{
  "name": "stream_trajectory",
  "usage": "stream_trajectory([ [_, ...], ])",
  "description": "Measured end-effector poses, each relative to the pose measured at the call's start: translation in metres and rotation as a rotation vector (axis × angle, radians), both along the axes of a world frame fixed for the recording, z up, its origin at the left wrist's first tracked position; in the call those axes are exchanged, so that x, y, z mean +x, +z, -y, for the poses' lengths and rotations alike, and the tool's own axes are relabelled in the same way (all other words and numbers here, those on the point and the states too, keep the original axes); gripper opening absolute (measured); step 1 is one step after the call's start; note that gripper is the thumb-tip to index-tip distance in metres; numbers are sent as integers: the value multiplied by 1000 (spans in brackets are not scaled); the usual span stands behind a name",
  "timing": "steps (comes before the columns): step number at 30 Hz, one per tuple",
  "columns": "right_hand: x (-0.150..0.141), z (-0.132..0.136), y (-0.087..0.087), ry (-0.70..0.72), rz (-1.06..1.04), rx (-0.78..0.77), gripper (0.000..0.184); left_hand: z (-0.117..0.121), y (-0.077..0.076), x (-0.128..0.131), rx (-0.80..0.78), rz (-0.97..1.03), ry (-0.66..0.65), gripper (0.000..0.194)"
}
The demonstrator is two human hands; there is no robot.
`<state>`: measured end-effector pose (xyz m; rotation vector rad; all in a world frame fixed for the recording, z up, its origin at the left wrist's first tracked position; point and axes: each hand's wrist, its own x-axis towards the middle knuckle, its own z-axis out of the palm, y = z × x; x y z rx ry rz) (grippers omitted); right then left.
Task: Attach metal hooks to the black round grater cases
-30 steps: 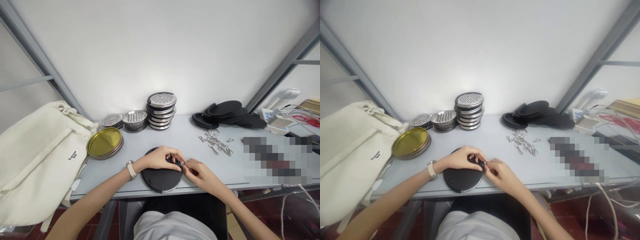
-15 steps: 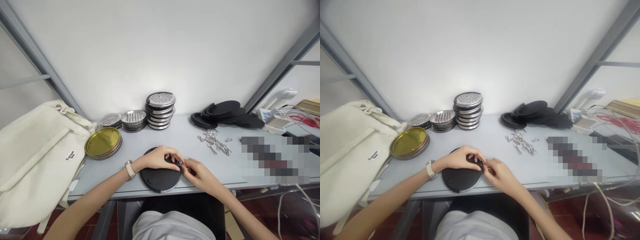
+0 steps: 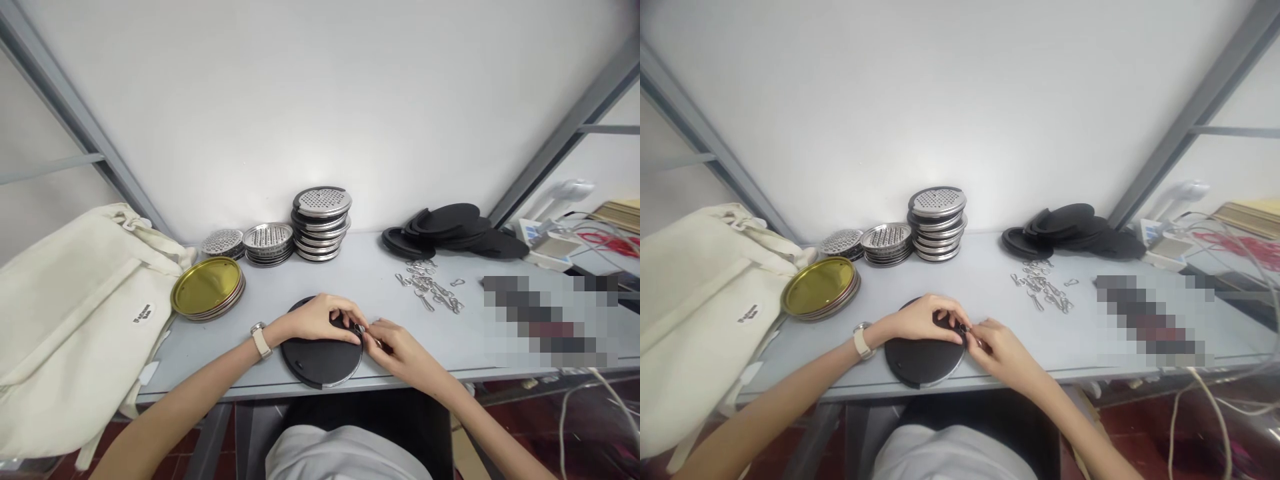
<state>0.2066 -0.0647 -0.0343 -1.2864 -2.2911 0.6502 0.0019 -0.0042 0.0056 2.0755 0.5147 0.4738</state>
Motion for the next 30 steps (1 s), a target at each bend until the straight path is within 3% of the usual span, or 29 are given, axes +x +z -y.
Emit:
stream_trajectory([
  [30,0,3,4,31,9,28,32,0,0,0,65,15,2,28],
])
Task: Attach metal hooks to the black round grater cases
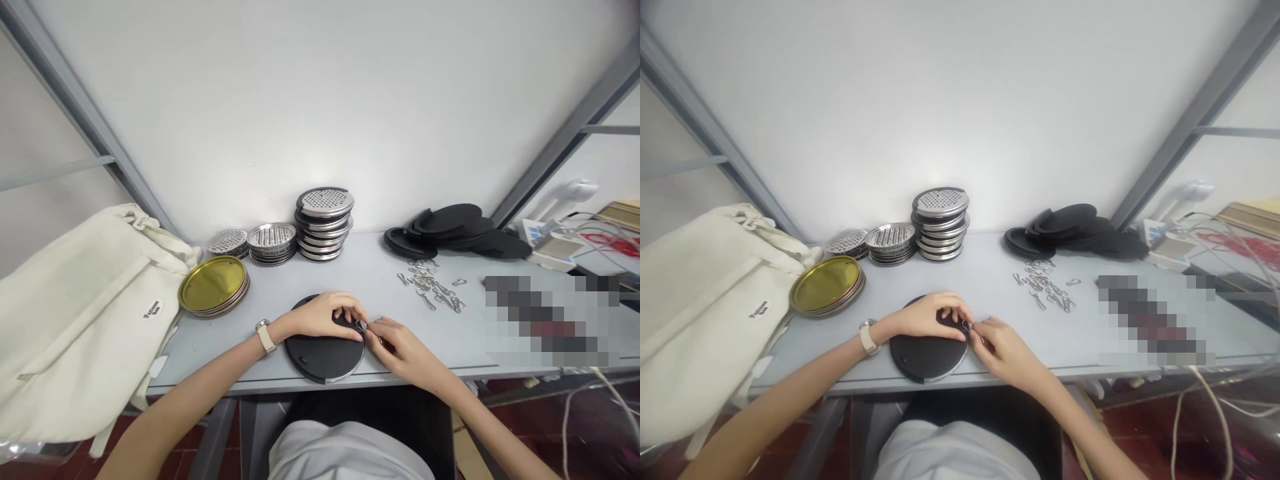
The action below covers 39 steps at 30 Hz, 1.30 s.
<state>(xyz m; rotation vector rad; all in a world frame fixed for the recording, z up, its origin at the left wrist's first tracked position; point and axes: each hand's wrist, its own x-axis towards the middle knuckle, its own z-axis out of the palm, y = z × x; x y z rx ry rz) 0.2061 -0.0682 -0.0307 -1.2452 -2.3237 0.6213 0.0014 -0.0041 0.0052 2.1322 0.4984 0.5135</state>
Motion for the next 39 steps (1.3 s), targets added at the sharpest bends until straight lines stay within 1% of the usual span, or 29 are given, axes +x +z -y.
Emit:
stream_trajectory([
  [6,0,-1,-1,24,-4,14,33,0,-1,0,51,4,28,27],
  [15,0,-1,0,-3,14,28,34,0,-2,-1,77,-28,72,25],
  [31,0,1,2,-11,-19,16,33,-1,-4,-1,103,-25,59,25],
  [39,1,2,2,4,-45,11,31,-1,-3,0,91,-19,55,23],
])
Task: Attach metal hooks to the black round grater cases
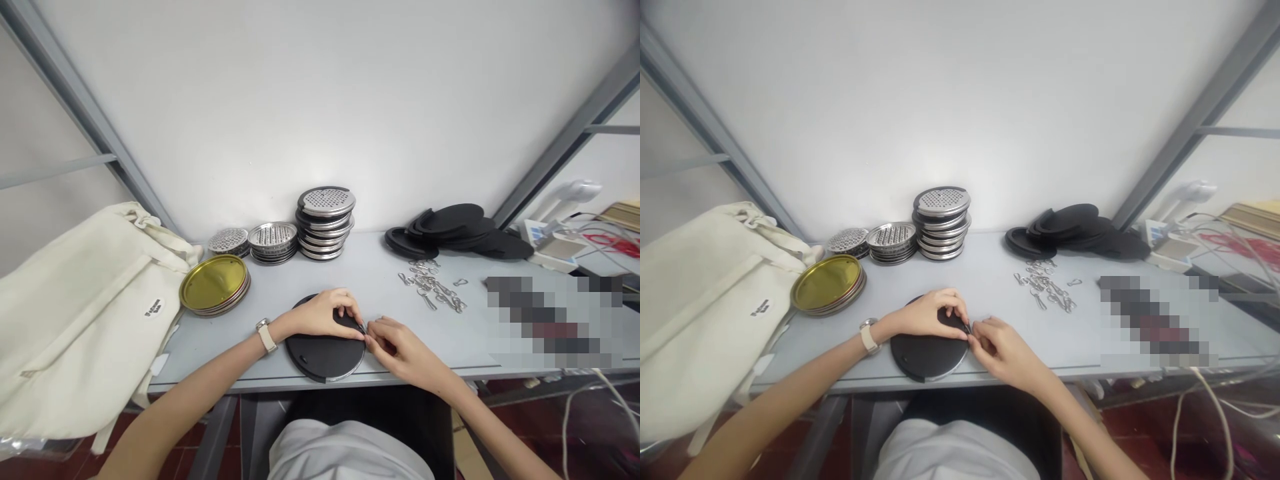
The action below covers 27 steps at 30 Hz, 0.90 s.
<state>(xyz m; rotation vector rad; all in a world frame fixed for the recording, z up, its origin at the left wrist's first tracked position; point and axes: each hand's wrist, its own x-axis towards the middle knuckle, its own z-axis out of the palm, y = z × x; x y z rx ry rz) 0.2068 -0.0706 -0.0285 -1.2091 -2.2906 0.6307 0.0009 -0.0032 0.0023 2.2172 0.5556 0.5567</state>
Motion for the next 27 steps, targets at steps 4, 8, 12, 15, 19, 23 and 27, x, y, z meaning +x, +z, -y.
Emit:
stream_trajectory([
  [4,-1,0,1,2,-13,-7,30,0,0,1,-29,3,2,22],
  [8,-2,-1,1,-14,6,-17,31,0,-1,2,-48,13,-1,22],
  [12,-2,-2,-1,-20,25,-8,32,0,-2,1,-76,31,-3,26],
  [15,-1,-2,-3,-19,34,10,31,0,-2,1,-84,37,5,29],
  [19,-1,-2,-3,-19,36,20,32,0,-3,1,-81,35,8,29],
  [23,-1,-2,-3,-16,33,23,33,0,-3,1,-73,21,11,26],
  [27,-1,-2,-2,-10,38,20,33,-1,-4,1,-68,16,4,23],
])
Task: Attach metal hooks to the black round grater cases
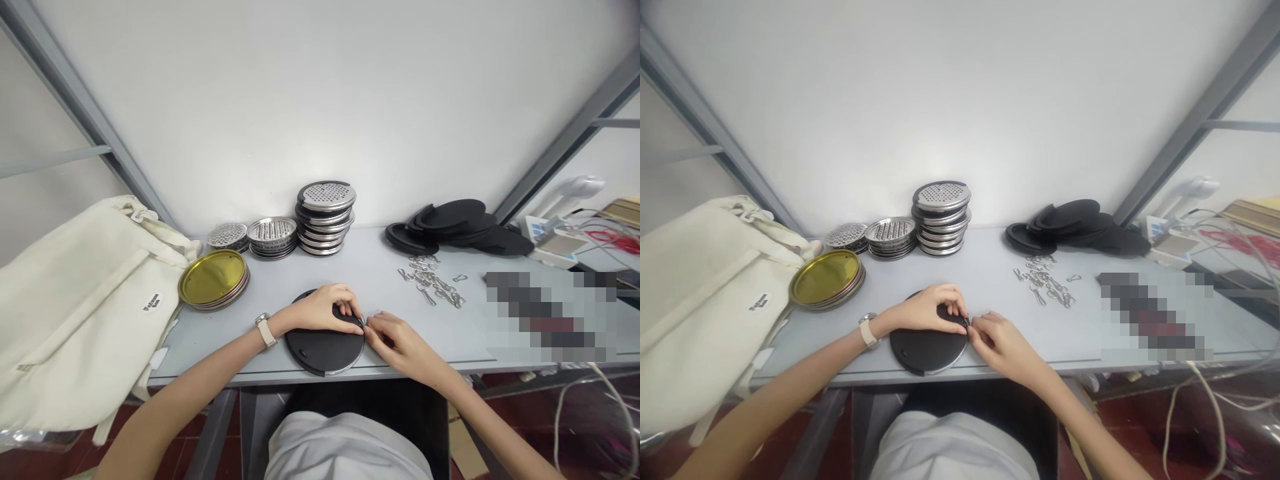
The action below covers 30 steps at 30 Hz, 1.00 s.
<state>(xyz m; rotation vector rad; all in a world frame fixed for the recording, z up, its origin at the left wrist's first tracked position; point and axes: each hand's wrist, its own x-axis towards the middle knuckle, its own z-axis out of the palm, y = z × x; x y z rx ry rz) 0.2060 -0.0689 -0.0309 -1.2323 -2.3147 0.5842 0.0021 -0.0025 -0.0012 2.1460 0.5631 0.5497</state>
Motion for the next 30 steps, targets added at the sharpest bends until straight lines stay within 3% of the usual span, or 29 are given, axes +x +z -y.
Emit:
stream_trajectory([
  [12,-1,2,2,23,1,12,31,0,0,-1,51,56,-57,17],
  [22,-1,2,1,43,-47,7,33,-1,-3,0,-17,75,-71,18],
  [30,0,3,3,52,-27,6,33,0,2,-1,-12,5,-58,25],
])
